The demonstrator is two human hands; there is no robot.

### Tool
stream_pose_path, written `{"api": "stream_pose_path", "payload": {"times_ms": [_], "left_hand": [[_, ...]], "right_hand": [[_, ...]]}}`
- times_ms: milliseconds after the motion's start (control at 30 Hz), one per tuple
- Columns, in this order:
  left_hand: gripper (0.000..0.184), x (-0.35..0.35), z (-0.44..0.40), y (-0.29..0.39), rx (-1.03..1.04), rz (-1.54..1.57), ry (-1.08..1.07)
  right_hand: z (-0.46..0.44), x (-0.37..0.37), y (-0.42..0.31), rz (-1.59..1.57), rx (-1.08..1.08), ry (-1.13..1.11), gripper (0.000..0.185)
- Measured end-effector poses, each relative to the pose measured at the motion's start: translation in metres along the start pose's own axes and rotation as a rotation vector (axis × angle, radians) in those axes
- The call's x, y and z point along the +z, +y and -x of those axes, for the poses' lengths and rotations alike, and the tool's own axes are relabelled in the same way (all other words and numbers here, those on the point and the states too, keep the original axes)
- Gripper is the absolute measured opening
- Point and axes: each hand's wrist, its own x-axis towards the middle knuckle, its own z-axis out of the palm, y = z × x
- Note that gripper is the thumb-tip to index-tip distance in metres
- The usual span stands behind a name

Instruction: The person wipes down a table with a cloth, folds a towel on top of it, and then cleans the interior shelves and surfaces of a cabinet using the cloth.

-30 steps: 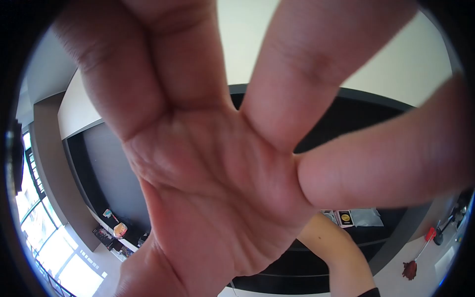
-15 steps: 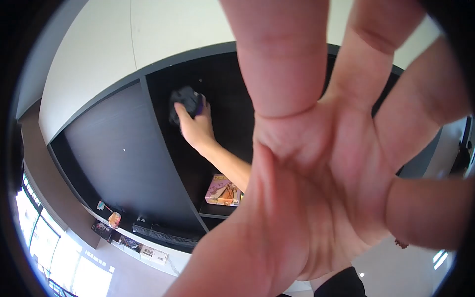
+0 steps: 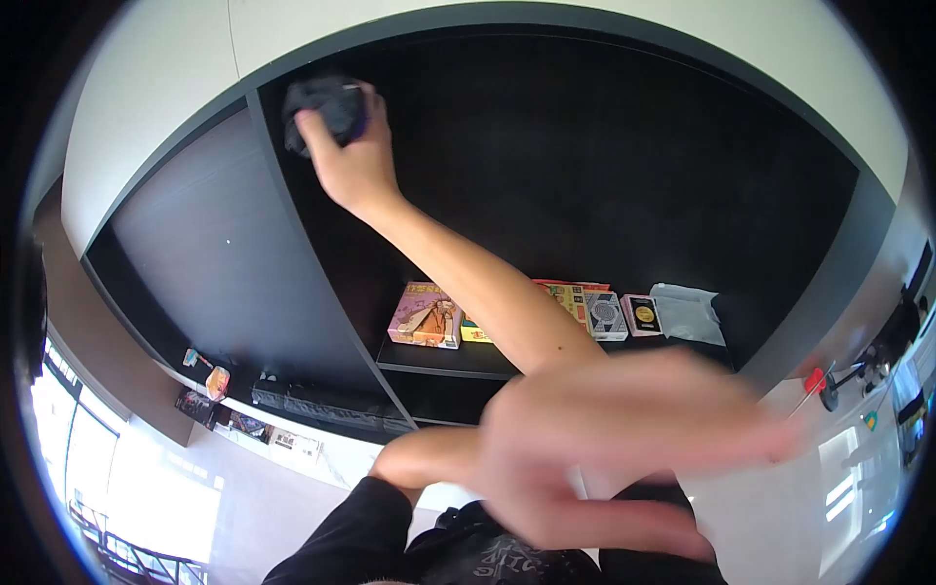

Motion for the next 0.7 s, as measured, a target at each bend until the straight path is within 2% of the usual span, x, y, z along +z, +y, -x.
{"api": "stream_pose_path", "payload": {"times_ms": [33, 67, 100, 133, 200, 233, 267, 300, 367, 433, 500, 533, 600, 633, 700], "left_hand": [[0.055, -0.013, 0.025, 0.008, 0.082, -0.239, -0.001], [0.032, -0.028, 0.039, 0.033, 0.056, -0.588, 0.019], [0.024, -0.045, 0.057, 0.046, 0.080, -0.964, 0.022], [0.020, -0.059, 0.068, 0.059, 0.020, -1.223, 0.062], [0.025, -0.091, 0.067, 0.053, -0.171, -1.385, 0.422], [0.038, -0.124, 0.063, 0.041, -0.127, -1.504, 0.431], [0.049, -0.153, 0.046, 0.033, 0.003, -1.760, 0.368], [0.054, -0.180, 0.039, 0.019, -0.021, -1.699, 0.426], [0.058, -0.224, 0.022, -0.009, -0.020, -1.884, 0.342], [0.066, -0.236, -0.001, -0.041, -0.205, -1.977, 0.309], [0.069, -0.238, -0.013, -0.079, -0.062, -1.974, 0.313], [0.069, -0.230, -0.022, -0.093, -0.059, -1.961, 0.305], [0.070, -0.207, -0.034, -0.120, 0.006, -1.869, 0.130], [0.071, -0.196, -0.038, -0.135, 0.034, -1.813, 0.051], [0.072, -0.173, -0.050, -0.168, 0.078, -1.723, -0.034]], "right_hand": [[-0.003, 0.007, 0.001, 0.140, -0.252, -0.020, 0.040], [0.006, 0.011, 0.000, 0.175, -0.205, -0.011, 0.056], [0.014, 0.009, 0.007, 0.224, -0.310, -0.039, 0.059], [0.017, 0.002, 0.021, 0.249, -0.325, -0.095, 0.058], [0.024, -0.026, 0.034, 0.408, -0.361, -0.233, 0.061], [0.018, -0.042, 0.034, 0.532, -0.400, -0.307, 0.065], [0.011, -0.055, 0.026, 0.805, -0.444, -0.339, 0.066], [0.002, -0.069, 0.019, 0.940, -0.441, -0.393, 0.061], [-0.022, -0.096, 0.038, 1.232, -0.784, -0.211, 0.060], [-0.032, -0.132, 0.037, 1.331, -0.867, -0.251, 0.063], [-0.036, -0.155, 0.037, 1.433, -0.920, -0.187, 0.063], [-0.036, -0.166, 0.030, 1.575, -0.913, -0.134, 0.061], [-0.038, -0.193, 0.016, 1.750, -0.895, 0.013, 0.057], [-0.037, -0.207, -0.003, 1.748, -0.947, 0.096, 0.054], [-0.050, -0.248, -0.023, 1.893, -1.191, 0.176, 0.056]]}}
